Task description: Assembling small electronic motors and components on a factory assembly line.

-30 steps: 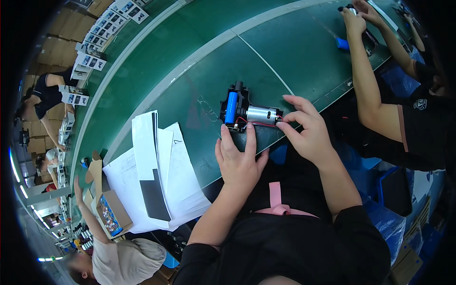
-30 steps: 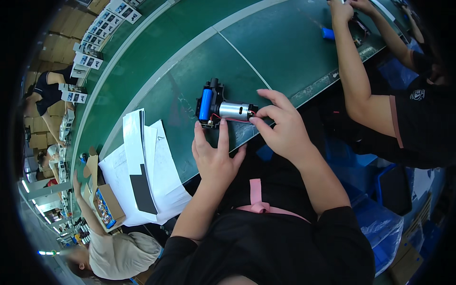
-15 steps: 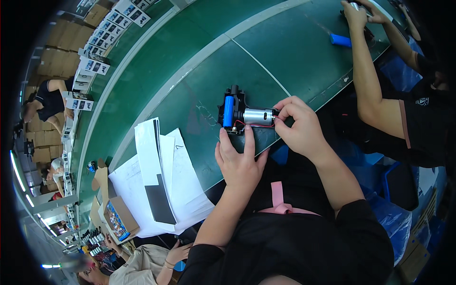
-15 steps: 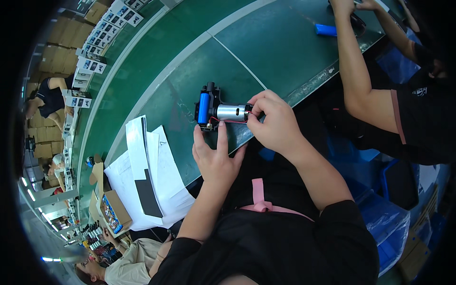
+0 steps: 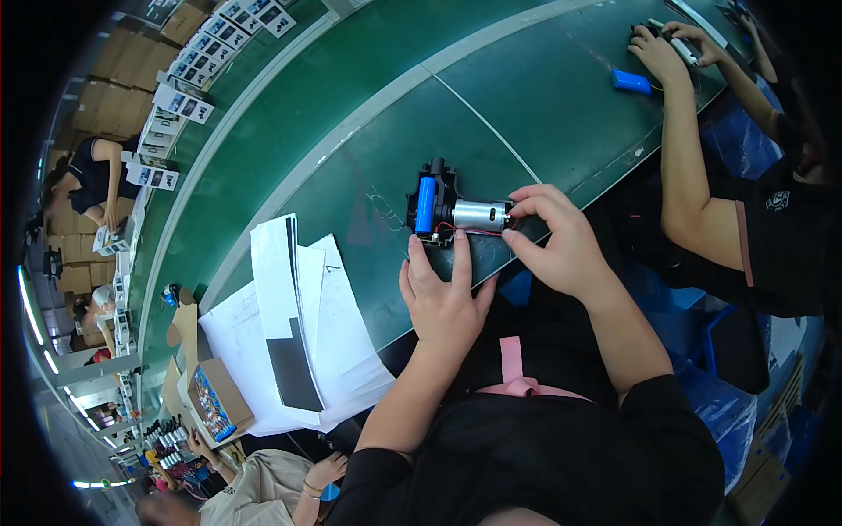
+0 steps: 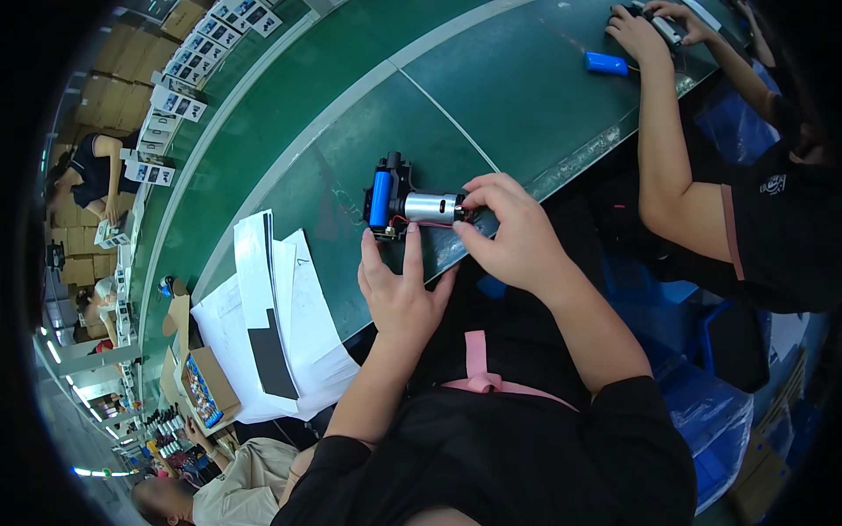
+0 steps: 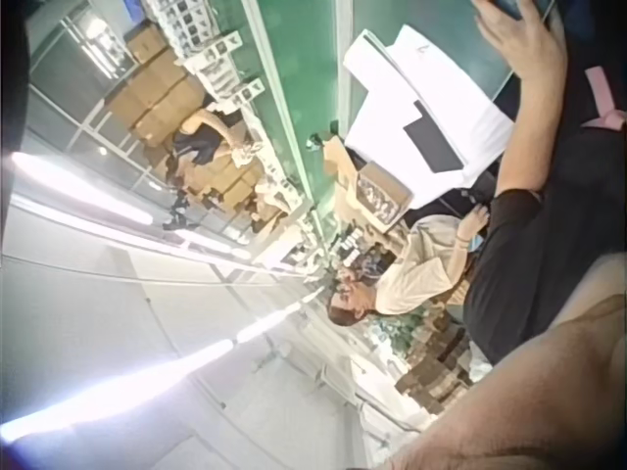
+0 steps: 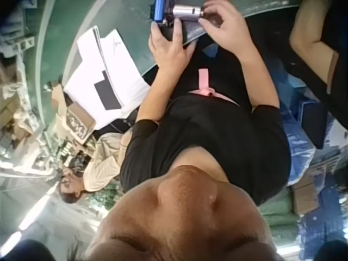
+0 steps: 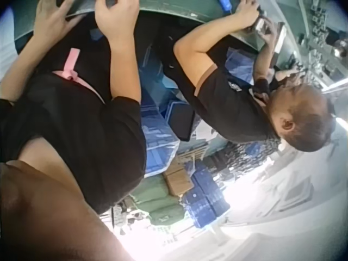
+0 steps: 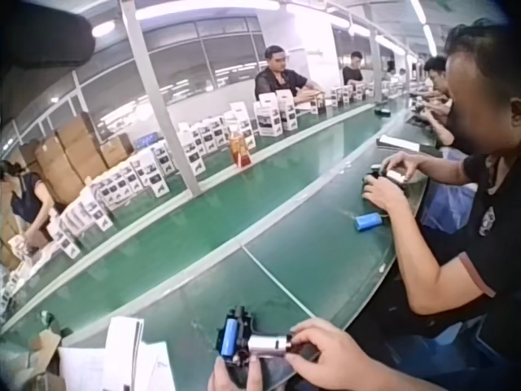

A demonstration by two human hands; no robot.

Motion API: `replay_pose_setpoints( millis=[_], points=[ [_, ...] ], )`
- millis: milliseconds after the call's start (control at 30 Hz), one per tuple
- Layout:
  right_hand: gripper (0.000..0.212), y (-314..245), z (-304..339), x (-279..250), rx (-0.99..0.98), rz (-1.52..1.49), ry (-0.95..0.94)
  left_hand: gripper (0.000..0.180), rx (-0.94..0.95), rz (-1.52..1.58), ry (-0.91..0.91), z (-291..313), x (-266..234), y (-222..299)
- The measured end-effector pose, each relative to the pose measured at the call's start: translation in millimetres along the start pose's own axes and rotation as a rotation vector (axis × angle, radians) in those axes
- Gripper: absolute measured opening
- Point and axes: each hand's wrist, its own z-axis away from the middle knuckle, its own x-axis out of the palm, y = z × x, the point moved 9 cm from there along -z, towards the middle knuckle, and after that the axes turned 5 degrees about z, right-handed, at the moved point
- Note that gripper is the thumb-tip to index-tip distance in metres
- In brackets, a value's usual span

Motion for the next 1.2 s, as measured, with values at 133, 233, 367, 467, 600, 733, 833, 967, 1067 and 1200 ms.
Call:
replay_pose_setpoints(
  millis=[133,233,367,467,600,733,833,967,1067,1200],
  points=[
    [0.017,3,2,4,0.036,-0.008,-0.031,0.077,0.031,0.008,0.0,0,-1,5],
    [0.017,6,4,4,0.037,-0.013,-0.027,0.074,0.03,0.01,-0.029,-1,0,7],
    [0.017,6,4,1,0.015,-0.029,-0.023,0.072,0.031,0.019,-0.039,-1,0,9],
    [0.015,9,4,1,0.049,-0.055,-0.059,0.069,-0.005,0.045,-0.076,-3,1,10],
    [0.013,13,2,1,0.005,-0.096,-0.084,0.066,-0.017,0.058,-0.082,-3,1,11],
    [0.012,10,3,1,0.002,-0.089,-0.077,0.064,0.021,0.039,-0.09,-2,-1,15],
    [0.011,8,3,-1,0.008,-0.081,-0.068,0.064,0.025,0.039,-0.102,-3,1,19],
    [0.011,8,3,-3,0.013,-0.076,-0.082,0.063,-0.005,0.077,-0.14,-4,2,20],
    [0.01,9,3,-1,0.016,-0.09,-0.08,0.062,-0.002,0.074,-0.169,-3,4,21],
    [0.01,9,4,-2,-0.003,-0.056,-0.036,0.061,-0.003,0.074,-0.22,-1,9,22]
  ],
)
